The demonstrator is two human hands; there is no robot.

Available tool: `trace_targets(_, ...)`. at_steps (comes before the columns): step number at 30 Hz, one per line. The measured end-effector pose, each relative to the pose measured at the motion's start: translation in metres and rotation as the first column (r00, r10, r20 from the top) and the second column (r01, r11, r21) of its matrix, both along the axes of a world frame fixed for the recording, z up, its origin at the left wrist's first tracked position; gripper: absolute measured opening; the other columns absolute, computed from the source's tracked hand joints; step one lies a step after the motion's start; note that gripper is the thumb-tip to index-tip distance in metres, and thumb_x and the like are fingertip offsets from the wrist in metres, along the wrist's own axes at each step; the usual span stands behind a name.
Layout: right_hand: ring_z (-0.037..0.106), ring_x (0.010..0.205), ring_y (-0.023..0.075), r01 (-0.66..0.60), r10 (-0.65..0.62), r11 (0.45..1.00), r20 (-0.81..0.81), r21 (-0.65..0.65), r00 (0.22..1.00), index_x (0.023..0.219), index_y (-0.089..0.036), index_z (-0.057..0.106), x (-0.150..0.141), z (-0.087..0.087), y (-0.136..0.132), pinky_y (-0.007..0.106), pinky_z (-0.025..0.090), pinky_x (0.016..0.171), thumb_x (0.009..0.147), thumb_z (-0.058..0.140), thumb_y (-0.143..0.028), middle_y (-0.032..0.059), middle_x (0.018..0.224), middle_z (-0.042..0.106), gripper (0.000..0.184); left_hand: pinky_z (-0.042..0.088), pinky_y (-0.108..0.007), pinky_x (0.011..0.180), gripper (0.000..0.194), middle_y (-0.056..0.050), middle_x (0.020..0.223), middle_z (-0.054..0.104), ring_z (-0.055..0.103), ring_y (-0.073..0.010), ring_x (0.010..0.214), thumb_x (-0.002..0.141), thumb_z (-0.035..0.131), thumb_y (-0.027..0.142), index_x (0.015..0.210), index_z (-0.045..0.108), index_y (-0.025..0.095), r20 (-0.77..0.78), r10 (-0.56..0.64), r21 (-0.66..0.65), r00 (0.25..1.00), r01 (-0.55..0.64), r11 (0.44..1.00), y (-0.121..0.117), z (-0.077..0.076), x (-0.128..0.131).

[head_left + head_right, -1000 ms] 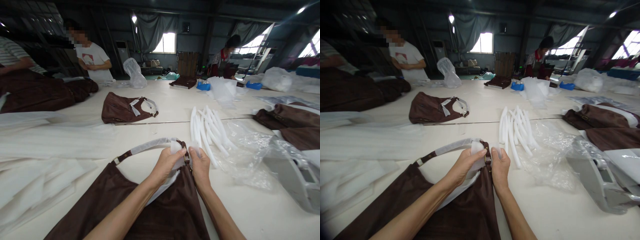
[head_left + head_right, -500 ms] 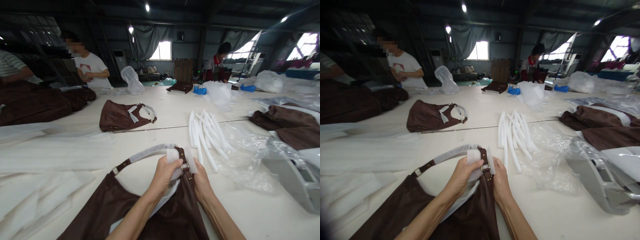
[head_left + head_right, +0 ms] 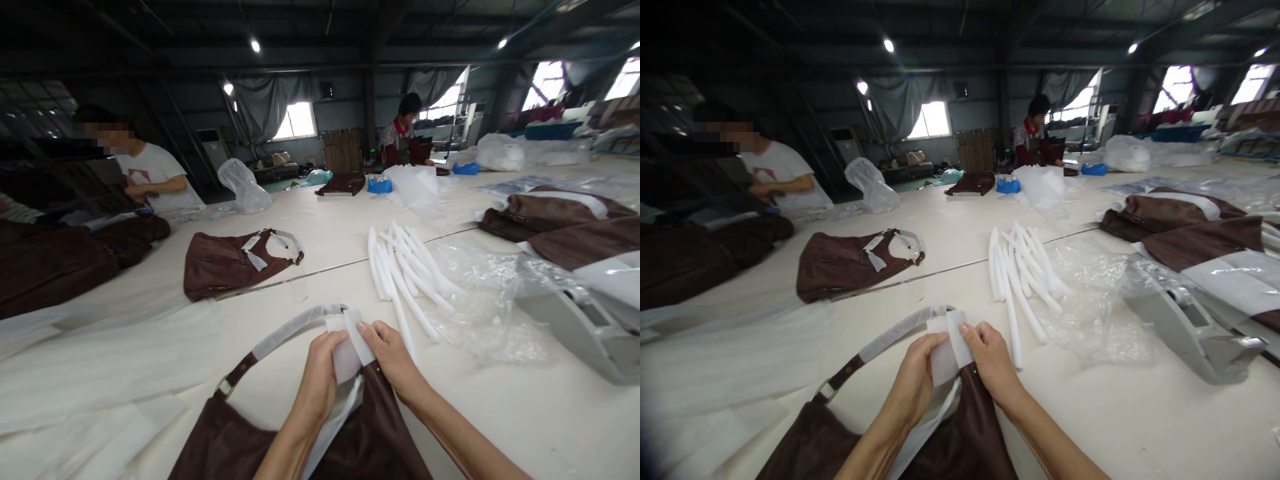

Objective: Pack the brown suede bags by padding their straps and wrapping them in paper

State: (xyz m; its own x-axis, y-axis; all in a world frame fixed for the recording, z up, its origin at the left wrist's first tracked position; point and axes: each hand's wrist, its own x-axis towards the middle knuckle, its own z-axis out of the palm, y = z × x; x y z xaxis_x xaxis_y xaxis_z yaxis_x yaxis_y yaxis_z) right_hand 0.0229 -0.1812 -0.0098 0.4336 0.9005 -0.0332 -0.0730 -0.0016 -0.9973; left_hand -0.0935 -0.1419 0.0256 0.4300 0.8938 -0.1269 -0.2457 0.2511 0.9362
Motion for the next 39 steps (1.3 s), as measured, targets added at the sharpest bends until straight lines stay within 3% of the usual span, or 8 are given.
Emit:
trace_targets(3,0.034,0.058,0.0112,0.035,-0.035,0.999,0.063,0.002,0.997,0.062,-0.021,0.042,-0.001,0.003,0.001,0.025,0.026,0.053,0.078,0.064,-0.063,-0.0059,0.058,0.036,0.05,0.051,-0.026,0.07,0.038,-0.008,0.083,0.072,0.064,-0.019,0.075,0.07,0.08,0.04,0.093,0.074,0.011,-0.026,-0.007,-0.002,1.0,0.007,1.0,0.003,-0.001,-0.002)
trace_targets(8,0.038,0.055,0.0089,-0.228,0.243,0.97,-0.38,0.086,0.892,0.07,-0.019,0.047,-0.003,0.017,-0.006,0.023,0.028,0.053,0.07,0.076,-0.055,-0.006,0.061,0.046,0.047,0.047,-0.022,0.059,0.033,-0.004,0.071,0.068,0.059,-0.0142,0.062,0.064,0.083,0.036,0.08,0.072,0.01,-0.126,0.092,0.074,0.988,-0.083,0.994,0.007,-0.002,-0.004)
trace_targets(10,0.042,0.054,0.0089,-0.237,0.258,0.966,-0.446,0.104,0.857,0.073,-0.018,0.05,-0.005,0.018,-0.007,0.022,0.03,0.053,0.066,0.081,-0.052,-0.0048,0.062,0.052,0.047,0.046,-0.021,0.057,0.033,-0.004,0.068,0.067,0.058,-0.0135,0.06,0.064,0.084,0.037,0.078,0.072,0.01,-0.149,0.101,0.085,0.984,-0.089,0.992,0.011,0.001,-0.009)
trace_targets(15,0.044,0.052,0.0089,-0.16,0.191,0.982,-0.51,0.106,0.839,0.075,-0.016,0.053,-0.01,0.008,-0.005,0.021,0.033,0.051,0.066,0.082,-0.052,-0.0038,0.06,0.054,0.047,0.056,-0.03,0.066,0.045,-0.01,0.08,0.073,0.067,-0.022,0.071,0.068,0.079,0.049,0.091,0.073,0.01,0.115,0.012,-0.248,0.993,0.017,0.969,0.019,0.002,-0.025)
trace_targets(20,0.047,0.055,0.0102,-0.175,0.234,0.972,-0.568,0.157,0.789,0.079,-0.016,0.055,-0.017,0.001,-0.004,0.022,0.035,0.055,0.069,0.082,-0.051,-0.0025,0.063,0.057,0.045,0.056,-0.039,0.089,0.041,-0.011,0.094,0.075,0.069,-0.0292,0.094,0.064,0.084,0.034,0.096,0.075,0.011,0.151,0.154,-0.187,0.976,-0.125,0.974,0.0,-0.02,-0.01)
trace_targets(27,0.054,0.073,0.0149,-0.167,0.236,0.965,-0.386,0.204,0.892,0.091,-0.016,0.062,-0.02,0.002,-0.006,0.026,0.042,0.069,0.081,0.071,-0.053,0.0005,0.079,0.062,0.04,0.041,-0.042,0.111,0.044,-0.012,0.128,0.066,0.054,-0.0307,0.127,0.082,0.068,0.046,0.113,0.073,0.016,0.074,0.121,-0.017,0.99,-0.12,0.993,-0.025,-0.028,0.007)
trace_targets(33,0.051,0.075,0.0167,-0.076,0.088,0.988,-0.085,0.132,0.992,0.082,-0.019,0.056,-0.026,-0.003,-0.004,0.029,0.044,0.07,0.088,0.059,-0.048,0.0,0.079,0.056,0.03,0.036,-0.044,0.115,0.06,-0.015,0.129,0.065,0.054,-0.0303,0.128,0.088,0.055,0.063,0.12,0.069,0.015,-0.095,0.163,0.009,0.982,-0.163,0.987,-0.024,-0.024,0.009)
trace_targets(39,0.058,0.074,0.0185,0.004,-0.016,0.997,0.151,0.081,0.988,0.08,-0.022,0.051,-0.031,-0.001,-0.009,0.031,0.046,0.072,0.091,0.048,-0.041,0.002,0.079,0.062,0.022,0.042,-0.04,0.109,0.054,-0.013,0.127,0.066,0.057,-0.0275,0.124,0.091,0.055,0.06,0.119,0.069,0.015,-0.102,0.159,0.017,0.982,-0.158,0.987,-0.024,-0.024,0.011)
